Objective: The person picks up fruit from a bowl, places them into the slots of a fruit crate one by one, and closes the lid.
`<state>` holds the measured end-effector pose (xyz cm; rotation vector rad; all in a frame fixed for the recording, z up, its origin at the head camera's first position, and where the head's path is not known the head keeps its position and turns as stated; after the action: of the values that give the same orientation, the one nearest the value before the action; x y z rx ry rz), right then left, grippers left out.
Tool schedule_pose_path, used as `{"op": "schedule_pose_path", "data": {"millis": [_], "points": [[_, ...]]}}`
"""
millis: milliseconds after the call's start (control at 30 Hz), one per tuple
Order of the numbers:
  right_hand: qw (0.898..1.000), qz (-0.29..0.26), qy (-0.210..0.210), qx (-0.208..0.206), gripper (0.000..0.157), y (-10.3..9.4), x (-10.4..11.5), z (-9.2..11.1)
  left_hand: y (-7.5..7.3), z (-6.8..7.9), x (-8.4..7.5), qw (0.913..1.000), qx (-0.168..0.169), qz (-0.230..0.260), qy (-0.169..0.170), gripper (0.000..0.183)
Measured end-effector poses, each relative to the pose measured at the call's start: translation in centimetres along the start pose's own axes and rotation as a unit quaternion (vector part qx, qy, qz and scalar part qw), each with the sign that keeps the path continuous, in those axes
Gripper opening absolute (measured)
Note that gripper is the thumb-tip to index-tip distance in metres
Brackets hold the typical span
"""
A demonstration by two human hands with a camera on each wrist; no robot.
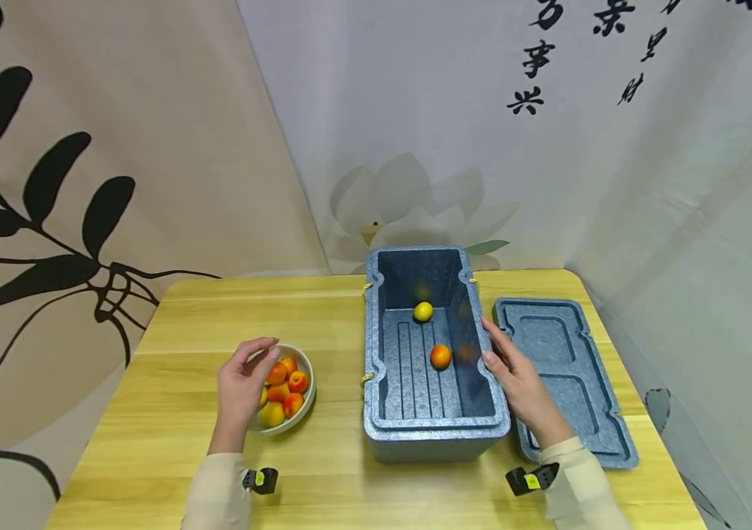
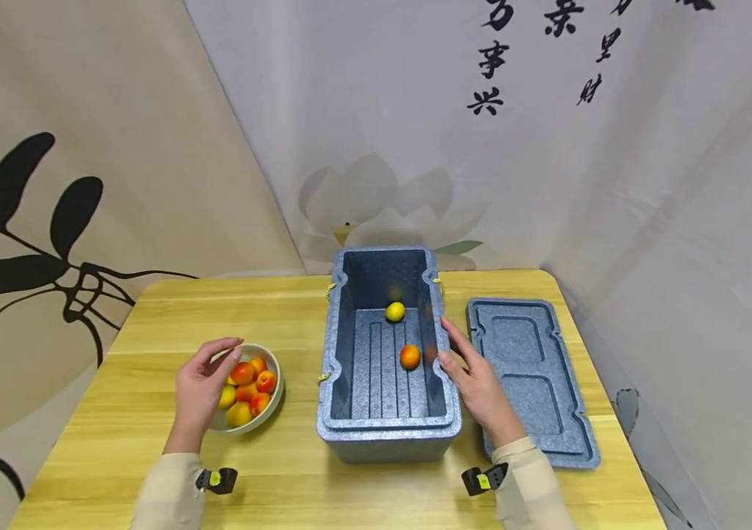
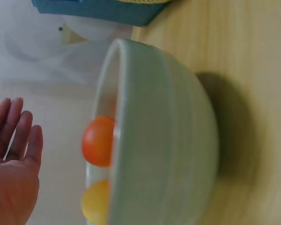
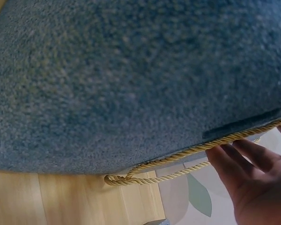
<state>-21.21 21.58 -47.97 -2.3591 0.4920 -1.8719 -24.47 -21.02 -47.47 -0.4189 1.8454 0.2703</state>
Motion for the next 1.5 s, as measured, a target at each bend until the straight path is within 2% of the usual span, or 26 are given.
{"op": "schedule_pose_path", "data": {"millis": [67, 233, 333, 467, 567, 667, 767, 800, 900, 967, 1267, 1500], "points": [[1.0, 0.001, 0.0, 0.003, 0.052, 0.1, 0.0, 0.0, -0.3, 0.4, 0.3, 0.9994, 0.004, -0.026, -0.021, 0.024], [1.0, -0.009, 0.002, 0.001, 0.052, 0.2, 0.0, 0.1, -1.4, 0.9, 3.4, 0.9939, 0.009, -0.066, -0.088, 0.032], [1.0, -0.012, 0.003, 0.0, 0.052, 0.1, 0.1, 0.1, -1.9, 1.2, 4.7, 0.9917, 0.011, -0.082, -0.099, 0.035], [1.0, -0.011, 0.003, 0.002, 0.052, 0.1, 0.1, 0.1, -2.2, 1.5, 5.4, 0.9909, 0.009, -0.09, -0.1, 0.032], [1.0, -0.008, 0.0, 0.002, 0.052, 0.0, 0.1, 0.1, -2.0, 1.5, 5.4, 0.9928, 0.003, -0.078, -0.091, 0.029], [1.0, -0.01, -0.002, 0.0, 0.052, 0.0, 0.2, 0.1, -1.5, 1.6, 4.0, 0.9931, 0.007, -0.092, -0.073, 0.026], [1.0, -0.015, 0.0, 0.003, 0.052, 0.1, 0.1, 0.1, -1.6, 1.8, 3.9, 0.9914, 0.005, -0.122, -0.046, 0.024], [1.0, -0.016, 0.001, 0.003, 0.052, 0.1, 0.1, 0.1, -1.6, 1.9, 3.9, 0.9897, 0.005, -0.139, -0.036, 0.024], [1.0, -0.019, 0.006, 0.004, 0.052, 0.2, -0.1, 0.1, -1.9, 1.9, 5.3, 0.9865, -0.001, -0.164, -0.001, 0.022], [1.0, -0.02, 0.005, 0.003, 0.052, 0.2, -0.1, 0.1, -1.8, 2.0, 5.5, 0.9837, 0.003, -0.179, 0.017, 0.022], [1.0, -0.025, 0.008, 0.003, 0.052, 0.2, -0.1, 0.1, -1.3, 1.9, 5.9, 0.9684, 0.023, -0.246, 0.035, 0.032], [1.0, -0.02, -0.004, 0.001, 0.052, 0.1, 0.0, 0.1, -1.1, 2.2, 5.8, 0.9593, 0.02, -0.278, 0.048, 0.036]]}}
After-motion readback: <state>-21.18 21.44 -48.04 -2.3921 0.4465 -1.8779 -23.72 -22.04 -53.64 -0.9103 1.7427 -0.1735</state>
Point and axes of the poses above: each hand's wrist, its own z-axis away from the middle knuckle, its own y-axis out of the palm, x = y × z, the point moved 8 cm from there along -z, towards the middle knuckle, and after that the axes turned 15 degrees about -x, right-handed, at the moved point
